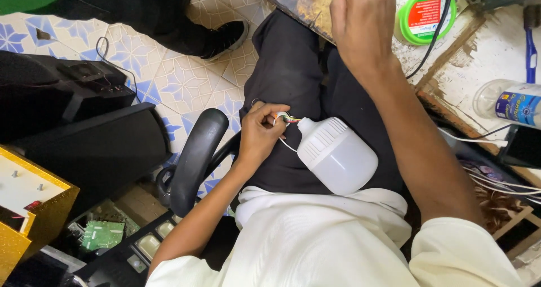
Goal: Assembling an LED bulb by connecting wires and using a screwdriver to secure the housing.
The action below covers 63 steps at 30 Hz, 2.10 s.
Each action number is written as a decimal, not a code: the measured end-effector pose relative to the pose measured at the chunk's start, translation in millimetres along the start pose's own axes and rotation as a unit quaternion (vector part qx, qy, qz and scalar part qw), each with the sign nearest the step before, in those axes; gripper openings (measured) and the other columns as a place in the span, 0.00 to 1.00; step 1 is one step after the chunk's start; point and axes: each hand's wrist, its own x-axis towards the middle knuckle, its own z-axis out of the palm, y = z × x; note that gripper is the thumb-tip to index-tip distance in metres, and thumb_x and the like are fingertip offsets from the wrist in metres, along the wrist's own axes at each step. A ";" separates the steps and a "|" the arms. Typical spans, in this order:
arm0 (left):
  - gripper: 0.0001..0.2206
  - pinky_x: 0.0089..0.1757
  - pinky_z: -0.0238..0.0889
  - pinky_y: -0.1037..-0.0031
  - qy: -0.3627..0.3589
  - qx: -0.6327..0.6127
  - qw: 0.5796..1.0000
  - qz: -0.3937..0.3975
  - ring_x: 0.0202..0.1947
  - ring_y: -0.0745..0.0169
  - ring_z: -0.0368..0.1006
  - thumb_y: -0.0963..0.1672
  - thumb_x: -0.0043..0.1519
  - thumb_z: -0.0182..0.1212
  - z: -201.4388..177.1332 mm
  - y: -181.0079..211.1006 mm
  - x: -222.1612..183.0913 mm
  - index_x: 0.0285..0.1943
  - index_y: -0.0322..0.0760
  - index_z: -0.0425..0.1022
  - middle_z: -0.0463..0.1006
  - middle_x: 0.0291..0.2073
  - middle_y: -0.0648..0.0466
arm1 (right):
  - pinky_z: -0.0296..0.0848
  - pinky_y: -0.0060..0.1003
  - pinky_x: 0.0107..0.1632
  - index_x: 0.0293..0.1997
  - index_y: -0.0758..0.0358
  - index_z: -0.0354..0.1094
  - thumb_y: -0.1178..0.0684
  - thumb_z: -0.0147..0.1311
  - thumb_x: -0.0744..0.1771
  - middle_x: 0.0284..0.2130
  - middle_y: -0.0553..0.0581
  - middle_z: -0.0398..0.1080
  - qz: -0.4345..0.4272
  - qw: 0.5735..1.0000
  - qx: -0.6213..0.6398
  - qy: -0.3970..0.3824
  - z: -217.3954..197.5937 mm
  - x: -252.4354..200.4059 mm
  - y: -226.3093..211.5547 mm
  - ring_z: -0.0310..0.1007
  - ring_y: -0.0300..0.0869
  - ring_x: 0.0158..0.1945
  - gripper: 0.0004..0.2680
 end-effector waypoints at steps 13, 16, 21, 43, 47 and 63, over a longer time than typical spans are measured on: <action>0.29 0.27 0.58 0.88 -0.014 -0.030 0.999 0.006 0.25 0.79 0.61 0.34 0.58 0.60 -2.6 -1.4 -1.6 0.70 0.42 0.66 0.73 0.32 0.58 | 0.65 0.45 0.42 0.58 0.66 0.73 0.72 0.54 0.68 0.40 0.64 0.70 -0.042 0.969 0.153 -0.187 -118.2 -106.6 -22.8 0.64 0.53 0.40 0.14; 0.29 0.28 0.58 0.89 -0.023 -0.037 0.999 0.012 0.24 0.79 0.60 0.35 0.58 0.59 -3.7 -2.8 -0.8 0.71 0.44 0.65 0.73 0.33 0.59 | 0.65 0.46 0.43 0.57 0.62 0.73 0.71 0.55 0.67 0.41 0.60 0.70 -0.064 0.966 0.115 -0.224 -122.5 -112.3 -22.6 0.63 0.51 0.39 0.14; 0.29 0.29 0.58 0.89 -0.035 -0.038 0.999 0.015 0.26 0.79 0.59 0.34 0.59 0.59 -6.7 -11.7 0.1 0.71 0.45 0.66 0.71 0.37 0.58 | 0.62 0.44 0.43 0.56 0.59 0.74 0.69 0.56 0.67 0.42 0.57 0.71 -0.081 0.963 0.083 -0.245 -117.6 -115.1 -19.0 0.65 0.50 0.41 0.13; 0.18 0.34 0.75 0.85 -0.030 -0.096 0.995 0.021 0.26 0.73 0.74 0.34 0.60 0.59 -2.8 -17.4 0.7 0.59 0.37 0.74 0.75 0.36 0.53 | 0.61 0.46 0.48 0.56 0.57 0.76 0.68 0.60 0.66 0.46 0.58 0.73 -0.089 0.967 0.041 -0.236 -110.4 -113.4 -17.8 0.68 0.51 0.47 0.14; 0.18 0.32 0.81 0.80 -0.028 -0.108 0.994 0.014 0.26 0.69 0.77 0.34 0.60 0.58 -2.5 -16.9 0.8 0.58 0.36 0.74 0.75 0.37 0.52 | 0.61 0.45 0.50 0.56 0.56 0.76 0.67 0.61 0.66 0.47 0.56 0.73 -0.089 0.966 0.021 -0.242 -113.4 -112.1 -19.0 0.68 0.50 0.49 0.14; 0.10 0.30 0.83 0.76 -0.024 -0.125 0.992 -0.010 0.27 0.66 0.78 0.35 0.60 0.61 -3.3 -11.0 1.8 0.49 0.34 0.70 0.72 0.36 0.49 | 0.58 0.45 0.51 0.54 0.57 0.77 0.69 0.59 0.65 0.46 0.57 0.74 -0.088 0.971 0.034 -0.218 -109.9 -113.4 -16.9 0.69 0.50 0.50 0.14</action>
